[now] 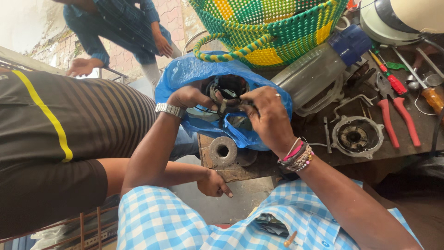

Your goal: The person handles a motor component and a metal bracket on a cluttered workbench. They use pliers and a screwdriver to manipulate and adjust the parts, occasionally picking up and inspecting different components.

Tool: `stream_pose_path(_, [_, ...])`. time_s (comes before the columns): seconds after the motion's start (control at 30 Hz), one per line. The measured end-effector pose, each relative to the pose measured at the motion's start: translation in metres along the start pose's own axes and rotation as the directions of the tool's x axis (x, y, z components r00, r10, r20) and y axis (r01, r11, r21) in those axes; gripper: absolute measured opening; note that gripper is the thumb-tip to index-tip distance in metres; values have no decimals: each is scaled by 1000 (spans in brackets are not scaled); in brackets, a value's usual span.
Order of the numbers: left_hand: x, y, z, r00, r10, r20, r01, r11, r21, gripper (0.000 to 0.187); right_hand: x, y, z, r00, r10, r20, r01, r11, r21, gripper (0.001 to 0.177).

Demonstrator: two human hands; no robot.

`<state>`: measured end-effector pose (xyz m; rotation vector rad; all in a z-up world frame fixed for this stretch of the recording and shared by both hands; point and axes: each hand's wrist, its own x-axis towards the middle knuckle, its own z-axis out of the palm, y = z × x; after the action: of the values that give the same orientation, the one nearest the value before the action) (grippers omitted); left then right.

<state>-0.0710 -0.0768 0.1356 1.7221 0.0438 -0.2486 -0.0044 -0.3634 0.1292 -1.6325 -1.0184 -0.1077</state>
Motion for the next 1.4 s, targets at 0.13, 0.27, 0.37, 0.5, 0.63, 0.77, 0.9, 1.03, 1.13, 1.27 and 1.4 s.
stream_pose_path(0.13, [0, 26, 10, 999, -37, -31, 42, 980, 197, 95, -5, 6, -4, 977, 210, 36, -213, 969, 126, 28])
stream_pose_path(0.27, [-1, 54, 20, 990, -53, -131, 113, 854, 509, 90, -7, 14, -5, 962, 262, 72, -270, 954, 128, 24])
stream_pose_path(0.37, [1, 62, 22, 982, -56, -179, 143, 843, 519, 84, -9, 16, -9, 965, 233, 119, -244, 966, 90, 22])
stream_pose_path(0.5, [1, 61, 22, 979, -35, -202, 134, 855, 500, 79, -12, 17, -12, 971, 179, 157, -194, 977, 90, 21])
stream_pose_path(0.63, [-1, 62, 26, 978, 17, -206, 109, 806, 581, 82, -12, 14, -13, 975, 183, 128, -196, 975, 100, 25])
stream_pose_path(0.77, [-6, 68, 40, 981, 68, -182, 54, 805, 591, 89, -12, 6, -15, 990, 128, 58, -134, 982, 132, 32])
stream_pose_path(0.9, [-9, 69, 50, 970, 215, -115, -81, 729, 680, 87, -13, 4, -11, 998, 54, 44, -58, 993, 101, 43])
stream_pose_path(1.03, [-11, 68, 52, 958, 274, -81, -146, 711, 687, 85, -16, 6, -10, 991, 61, 123, -66, 997, 37, 45])
stream_pose_path(1.13, [-12, 69, 52, 955, 288, -74, -160, 705, 691, 86, -16, 7, -10, 977, 43, 207, -39, 999, -25, 47])
stream_pose_path(1.27, [-12, 70, 46, 968, 221, -122, -87, 745, 662, 84, -17, 7, -11, 976, 46, 213, -49, 999, 9, 50])
stream_pose_path(1.4, [-15, 68, 27, 962, 180, -208, -40, 838, 544, 85, -19, 8, -10, 969, 15, 247, 5, 997, -81, 51])
